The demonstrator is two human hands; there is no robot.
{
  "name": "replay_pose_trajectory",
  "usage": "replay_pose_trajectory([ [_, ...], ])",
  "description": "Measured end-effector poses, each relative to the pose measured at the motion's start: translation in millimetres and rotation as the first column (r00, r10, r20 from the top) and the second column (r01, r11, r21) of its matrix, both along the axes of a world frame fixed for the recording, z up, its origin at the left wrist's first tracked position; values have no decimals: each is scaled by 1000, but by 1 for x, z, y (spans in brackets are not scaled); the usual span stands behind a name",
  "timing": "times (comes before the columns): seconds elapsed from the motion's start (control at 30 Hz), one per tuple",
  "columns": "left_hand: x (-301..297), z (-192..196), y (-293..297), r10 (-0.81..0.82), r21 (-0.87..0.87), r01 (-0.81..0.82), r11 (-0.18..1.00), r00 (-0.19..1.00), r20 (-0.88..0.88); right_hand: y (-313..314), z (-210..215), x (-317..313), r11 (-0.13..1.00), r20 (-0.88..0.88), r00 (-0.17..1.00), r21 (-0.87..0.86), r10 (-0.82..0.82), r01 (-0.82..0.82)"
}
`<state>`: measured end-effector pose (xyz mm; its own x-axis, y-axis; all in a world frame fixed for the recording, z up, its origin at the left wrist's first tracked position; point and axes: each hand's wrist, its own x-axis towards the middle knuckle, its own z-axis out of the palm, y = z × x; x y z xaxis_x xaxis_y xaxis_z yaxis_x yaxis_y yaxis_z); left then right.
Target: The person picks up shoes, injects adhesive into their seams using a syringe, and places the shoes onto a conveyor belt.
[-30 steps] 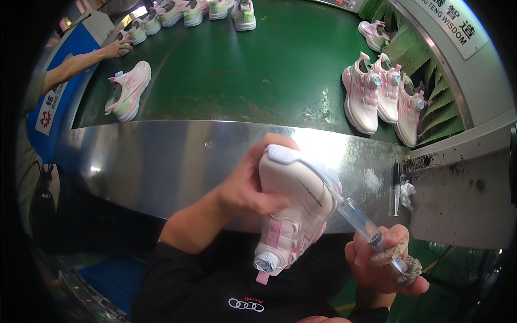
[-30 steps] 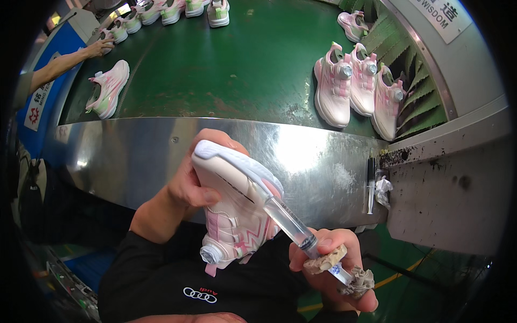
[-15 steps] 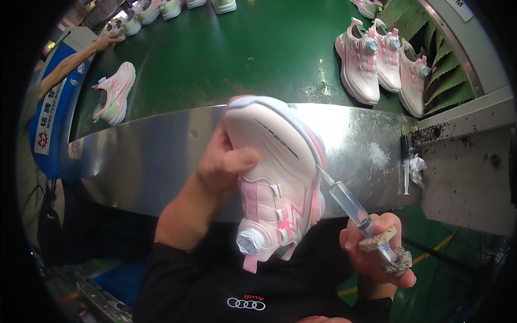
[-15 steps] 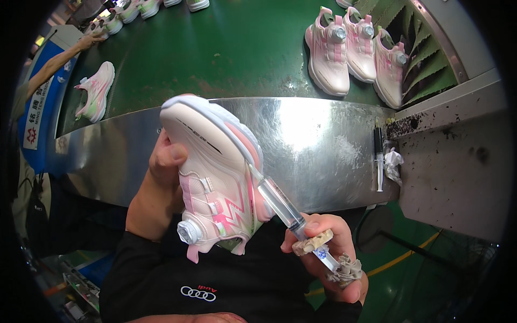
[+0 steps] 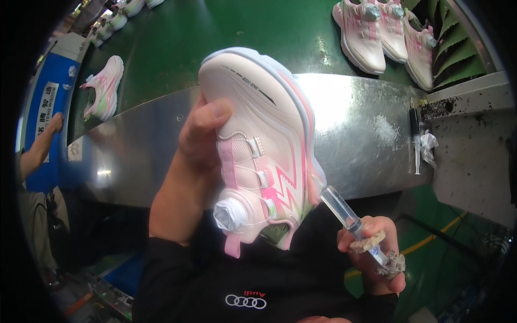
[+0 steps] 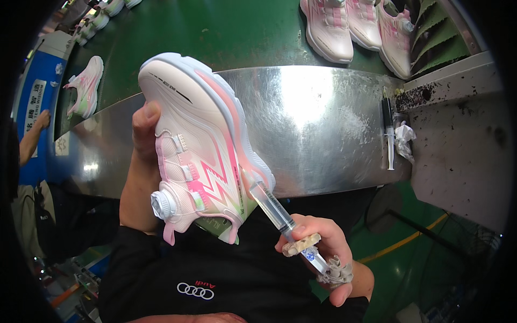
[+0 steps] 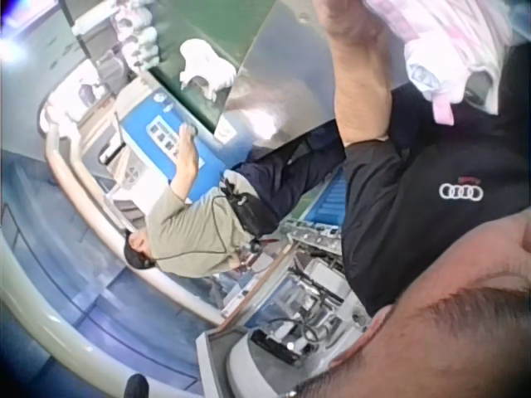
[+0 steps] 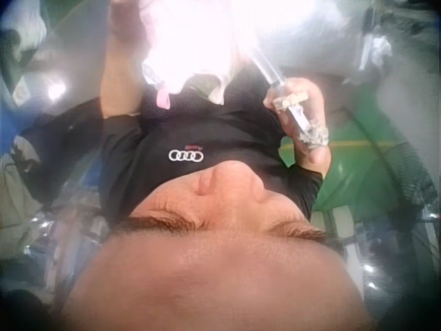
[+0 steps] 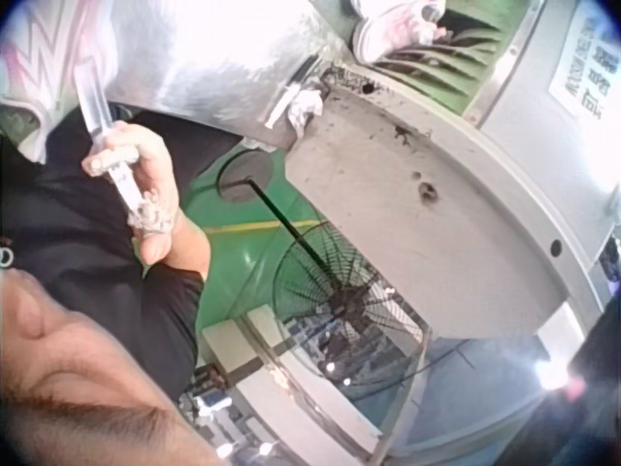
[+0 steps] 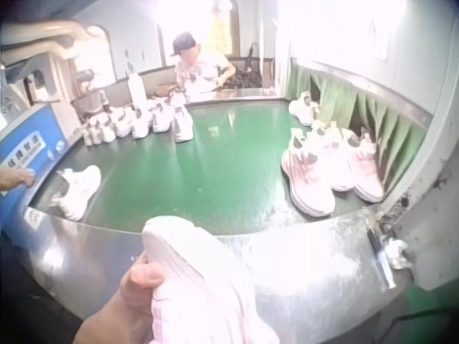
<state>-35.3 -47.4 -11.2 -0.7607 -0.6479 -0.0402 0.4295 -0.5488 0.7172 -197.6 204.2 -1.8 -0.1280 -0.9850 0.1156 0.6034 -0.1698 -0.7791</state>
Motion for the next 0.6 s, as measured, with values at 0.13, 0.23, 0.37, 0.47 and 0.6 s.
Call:
replay_pose_trajectory([
  [0.13, -3, 0, -4, -44, -4, 44, 999, 998, -37, 8, -6, 1, 999, -39, 999, -31, 15, -16],
  [0.23, -2, -5, -7, -75, -15, 74, 997, 994, -80, 14, -9, 0, 999, -40, 998, -30, 40, -41],
  [0.37, -3, -12, -10, -156, 91, 182, 979, 959, -238, 22, -14, 2, 999, -30, 999, -24, 38, -38],
  [0.47, -4, -14, -13, -189, 137, 237, 962, 938, -291, 26, -20, 1, 998, -60, 998, -50, 35, -38],
  [0.6, -6, -14, -16, -212, 204, 275, 939, 935, -284, 32, -24, 0, 998, -87, 996, -54, 22, -27],
])
